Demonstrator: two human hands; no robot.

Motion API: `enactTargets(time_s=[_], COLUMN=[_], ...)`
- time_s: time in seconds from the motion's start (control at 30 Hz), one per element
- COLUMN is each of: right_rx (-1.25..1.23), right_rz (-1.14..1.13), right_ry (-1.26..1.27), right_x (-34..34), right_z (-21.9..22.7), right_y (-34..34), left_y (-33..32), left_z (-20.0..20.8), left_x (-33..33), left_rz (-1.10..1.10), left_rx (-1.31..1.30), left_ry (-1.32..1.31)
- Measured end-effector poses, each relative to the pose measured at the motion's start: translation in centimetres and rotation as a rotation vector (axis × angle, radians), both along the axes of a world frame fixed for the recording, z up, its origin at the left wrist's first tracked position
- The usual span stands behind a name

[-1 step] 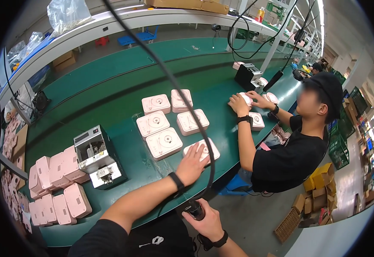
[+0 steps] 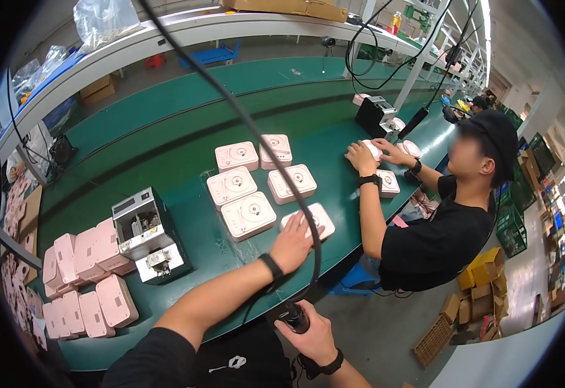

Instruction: The person picks up a pink device, places it on the table, and drives screws into the back using a power screwdriver. They then flip the device over, press the front panel, and set it aside before repeating the process.

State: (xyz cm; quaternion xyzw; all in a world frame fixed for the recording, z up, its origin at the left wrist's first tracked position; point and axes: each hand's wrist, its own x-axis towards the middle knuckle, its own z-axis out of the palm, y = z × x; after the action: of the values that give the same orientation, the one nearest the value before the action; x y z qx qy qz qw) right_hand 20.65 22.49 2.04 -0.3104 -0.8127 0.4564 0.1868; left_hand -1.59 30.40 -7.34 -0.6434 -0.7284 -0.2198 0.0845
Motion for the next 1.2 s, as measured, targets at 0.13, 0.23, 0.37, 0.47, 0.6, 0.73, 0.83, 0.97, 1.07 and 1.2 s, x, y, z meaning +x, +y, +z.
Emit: enactTargets(time_s=[0.13, 0.23, 0.37, 0.47, 0.6, 0.73, 0.83, 0.97, 1.07, 1.2], right_rx=[-0.023, -0.06, -0.107, -0.104, -0.05, -0.016, 0.002, -0.041, -0.069, -0.045], right_rz=[-0.072, -0.12, -0.179, -0.124, -0.019, -0.014, -0.006, -0.006, -0.052, -0.062], right_ry=[-0.061, -0.049, -0.081, -0.091, -0.058, -0.037, -0.049, -0.11, -0.056, -0.046], right_x=[1.3, 3.9, 5.2, 4.4, 2.7, 2.5, 2.6, 2.7, 3.4, 4.3], right_z=[0.2, -1.8, -3.4, -3.3, -2.7, -2.4, -2.2, -1.3, -1.6, -2.0], right_y=[-1.5, -1.4, -1.3, -1.4, -0.6, -1.3, -2.0, -2.7, -3.5, -4.1], left_y=[2.4, -0.5, -8.0, -11.8, -13.9, -12.9, -10.0, -4.1, -0.9, -1.4], left_z=[1.2, 4.7, 6.3, 3.4, 2.8, 2.4, 2.4, 2.2, 4.1, 4.9], left_x=[-3.0, -3.8, -5.7, -5.0, -2.1, 1.4, 3.5, 4.6, 4.3, 3.9], left_rz=[0.073, 0.107, 0.296, 0.387, 0.275, 0.085, -0.019, 0.032, 0.027, 0.002], left_rx=[0.021, 0.073, 0.043, -0.047, -0.095, -0.114, -0.001, -0.107, -0.159, 0.042], left_ry=[0.0, -0.108, -0.135, -0.029, 0.023, 0.131, 0.134, 0.052, -0.026, -0.078])
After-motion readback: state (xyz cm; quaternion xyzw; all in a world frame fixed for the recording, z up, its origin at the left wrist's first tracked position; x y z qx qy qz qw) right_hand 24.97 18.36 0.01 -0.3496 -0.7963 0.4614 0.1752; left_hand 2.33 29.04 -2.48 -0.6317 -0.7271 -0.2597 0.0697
